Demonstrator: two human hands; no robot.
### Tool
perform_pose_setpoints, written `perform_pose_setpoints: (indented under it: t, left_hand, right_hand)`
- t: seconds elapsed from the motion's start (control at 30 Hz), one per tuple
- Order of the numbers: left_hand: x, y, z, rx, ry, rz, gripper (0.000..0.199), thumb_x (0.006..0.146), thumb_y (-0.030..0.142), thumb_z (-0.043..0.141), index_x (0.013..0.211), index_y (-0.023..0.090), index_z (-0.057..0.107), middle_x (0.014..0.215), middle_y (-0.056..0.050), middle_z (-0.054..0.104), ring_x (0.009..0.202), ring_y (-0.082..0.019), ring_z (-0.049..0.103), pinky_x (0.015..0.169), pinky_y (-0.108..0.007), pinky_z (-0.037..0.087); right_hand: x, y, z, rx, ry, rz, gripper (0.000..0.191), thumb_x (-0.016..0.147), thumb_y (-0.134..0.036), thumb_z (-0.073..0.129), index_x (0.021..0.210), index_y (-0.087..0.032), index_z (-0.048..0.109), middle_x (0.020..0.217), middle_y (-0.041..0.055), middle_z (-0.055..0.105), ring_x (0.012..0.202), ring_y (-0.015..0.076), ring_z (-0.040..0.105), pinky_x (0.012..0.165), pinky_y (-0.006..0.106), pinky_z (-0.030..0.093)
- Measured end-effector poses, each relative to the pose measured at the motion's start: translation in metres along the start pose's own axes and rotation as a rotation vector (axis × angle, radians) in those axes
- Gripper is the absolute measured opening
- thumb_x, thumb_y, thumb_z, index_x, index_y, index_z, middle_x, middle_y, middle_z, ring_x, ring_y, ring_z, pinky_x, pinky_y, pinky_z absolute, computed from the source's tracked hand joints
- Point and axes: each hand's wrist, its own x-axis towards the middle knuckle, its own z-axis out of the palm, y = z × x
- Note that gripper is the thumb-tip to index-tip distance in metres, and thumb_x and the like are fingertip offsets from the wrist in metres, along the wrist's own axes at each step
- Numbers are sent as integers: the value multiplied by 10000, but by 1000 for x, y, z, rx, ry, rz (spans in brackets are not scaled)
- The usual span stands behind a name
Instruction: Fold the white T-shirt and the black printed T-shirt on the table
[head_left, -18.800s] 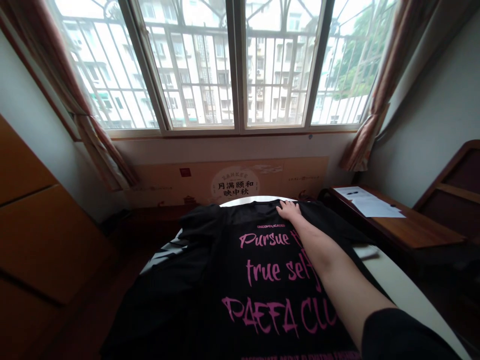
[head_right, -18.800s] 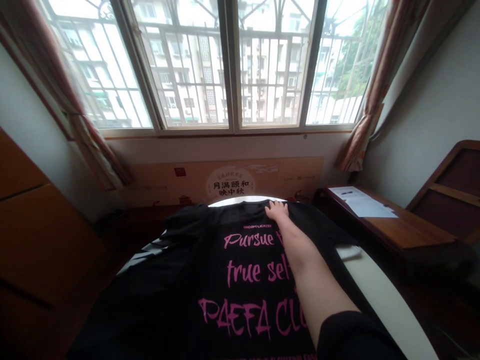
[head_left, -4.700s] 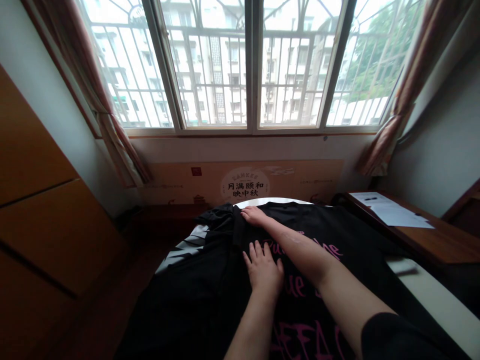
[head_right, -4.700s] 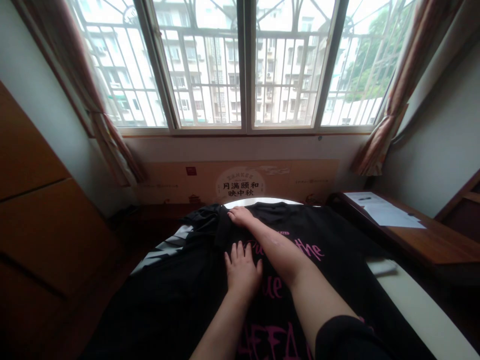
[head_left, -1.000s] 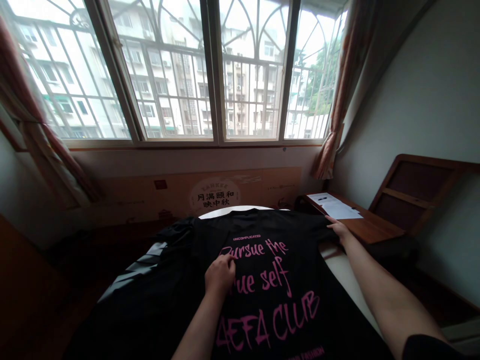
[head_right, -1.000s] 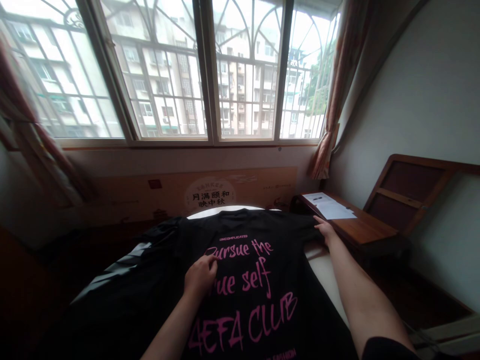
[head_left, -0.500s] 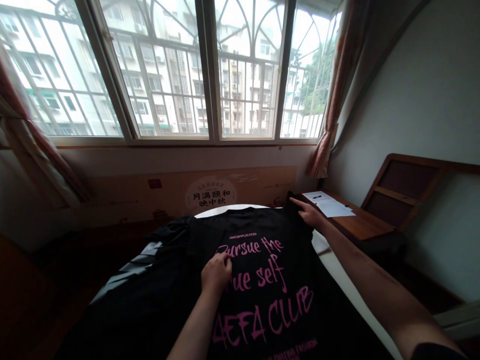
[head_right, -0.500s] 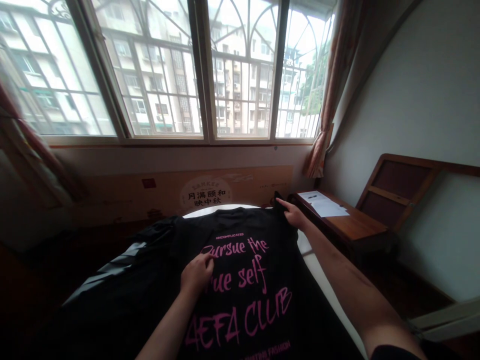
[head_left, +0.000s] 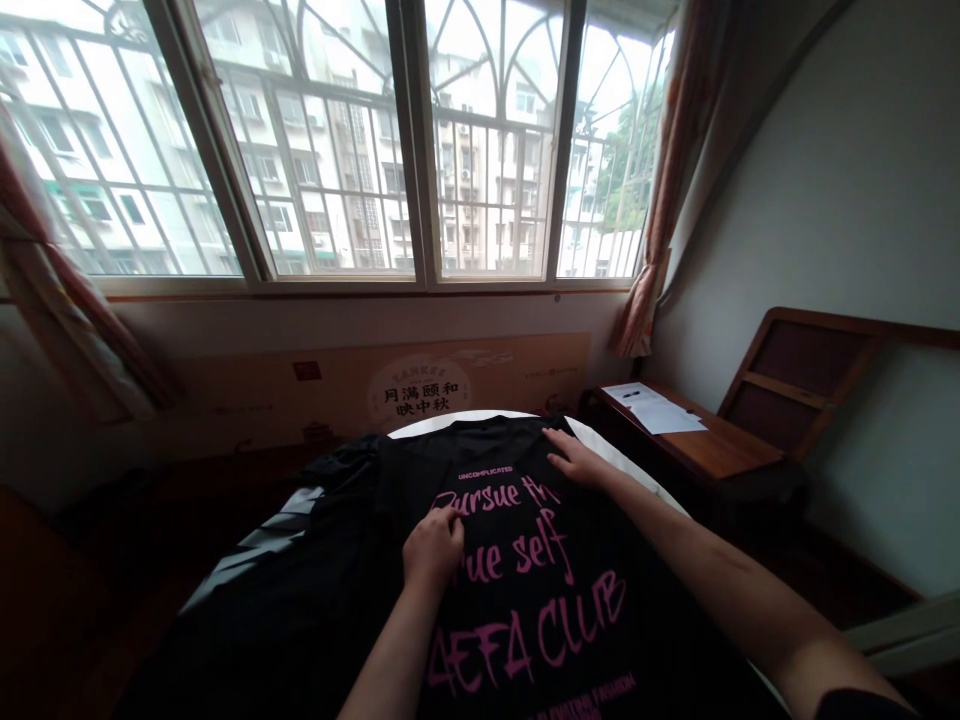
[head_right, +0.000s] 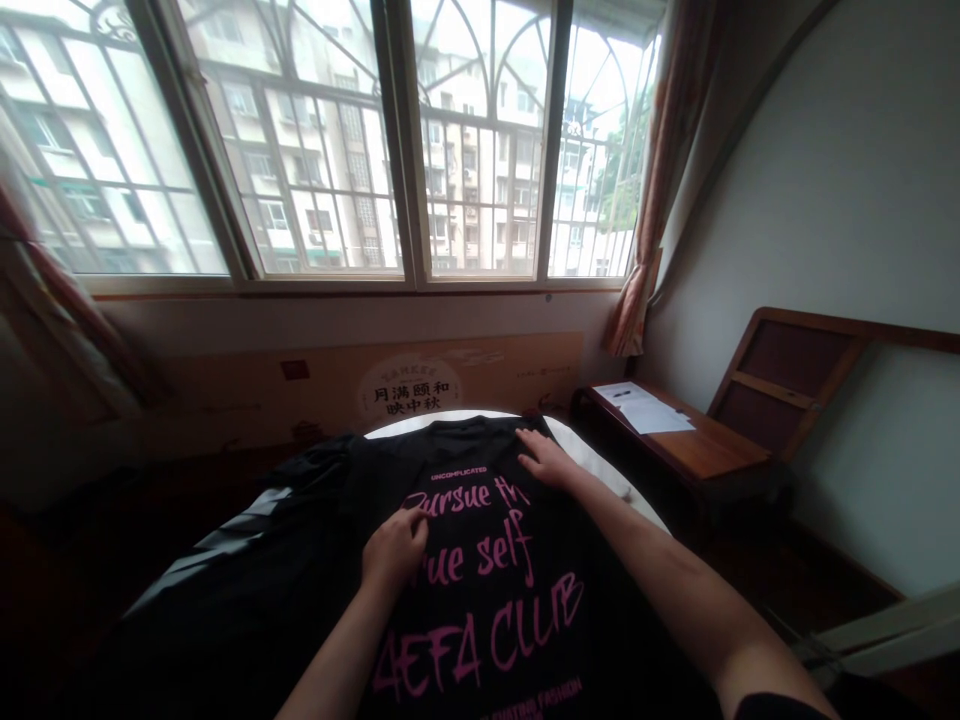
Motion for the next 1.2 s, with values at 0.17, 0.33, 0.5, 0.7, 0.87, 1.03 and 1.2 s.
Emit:
perform_pose_setpoints:
  t: [0.17, 0.33, 0.5, 0.7, 0.87, 1.03, 1.2]
  left_hand:
    - [-1, 2, -1, -6, -7, -16, 276, 961, 244, 498, 1076, 254, 749, 1132, -47, 732, 1030, -227, 691, 832, -303, 500]
    - [-1, 0, 1, -12, 0, 1, 261, 954, 235, 507, 1059, 258, 746, 1121, -45, 734, 1046, -225, 686, 849, -301, 491]
    - [0, -1, 2, -13, 6, -4, 250, 955, 230, 510, 1042, 250, 744, 1119, -37, 738, 1033, -219, 688, 837, -295, 490]
    - [0, -1, 4, -12, 9, 0, 243, 952, 230, 519, 1036, 253, 746, 1116, -31, 737, 1029, -219, 689, 836, -299, 493]
    - [1, -2, 4, -15, 9, -14, 256, 955, 238, 510, 1044, 262, 749, 1116, -30, 737, 1020, -219, 692, 831, -295, 495]
    - [2, 0, 2, 0, -1, -10, 266, 954, 251, 503, 1059, 255, 748, 1126, -43, 737, 1026, -233, 692, 830, -301, 498]
    - [3, 0, 2, 2, 3, -13, 273, 956, 264, 498, 1062, 265, 750, 1146, -45, 735, 1038, -238, 689, 832, -302, 496]
  right_hand:
    - [8, 26, -1, -146, -7, 148, 671, 956, -373, 498, 1533, -44, 405, 1586, 200, 386, 1492, 316, 335, 1232, 426, 266]
    - [36, 34, 4, -185, 21, 206, 640, 998, -407, 411, 1530, -51, 413, 1595, 192, 376, 1497, 312, 324, 1233, 415, 243]
    - [70, 38, 14, -188, -20, 242, 624, 1008, -424, 406, 1531, -84, 420, 1611, 162, 363, 1512, 284, 295, 1230, 394, 230]
    - [89, 52, 19, -157, -28, 318, 635, 1019, -477, 377, 1524, -97, 437, 1634, 174, 308, 1530, 318, 233, 1236, 453, 190]
    - [93, 61, -14, -55, 8, 272, 631, 1015, -518, 366, 1543, -176, 420, 1606, 127, 386, 1519, 285, 278, 1238, 469, 197]
    - [54, 67, -65, 14, 199, 176, 590, 1052, -339, 137, 1609, -192, 263, 1629, 61, 356, 1540, 197, 221, 1263, 434, 168]
    - [-41, 58, -55, 45, 50, -26, 563, 963, -400, 447, 1481, -190, 523, 1591, 66, 419, 1489, 252, 353, 1245, 421, 260]
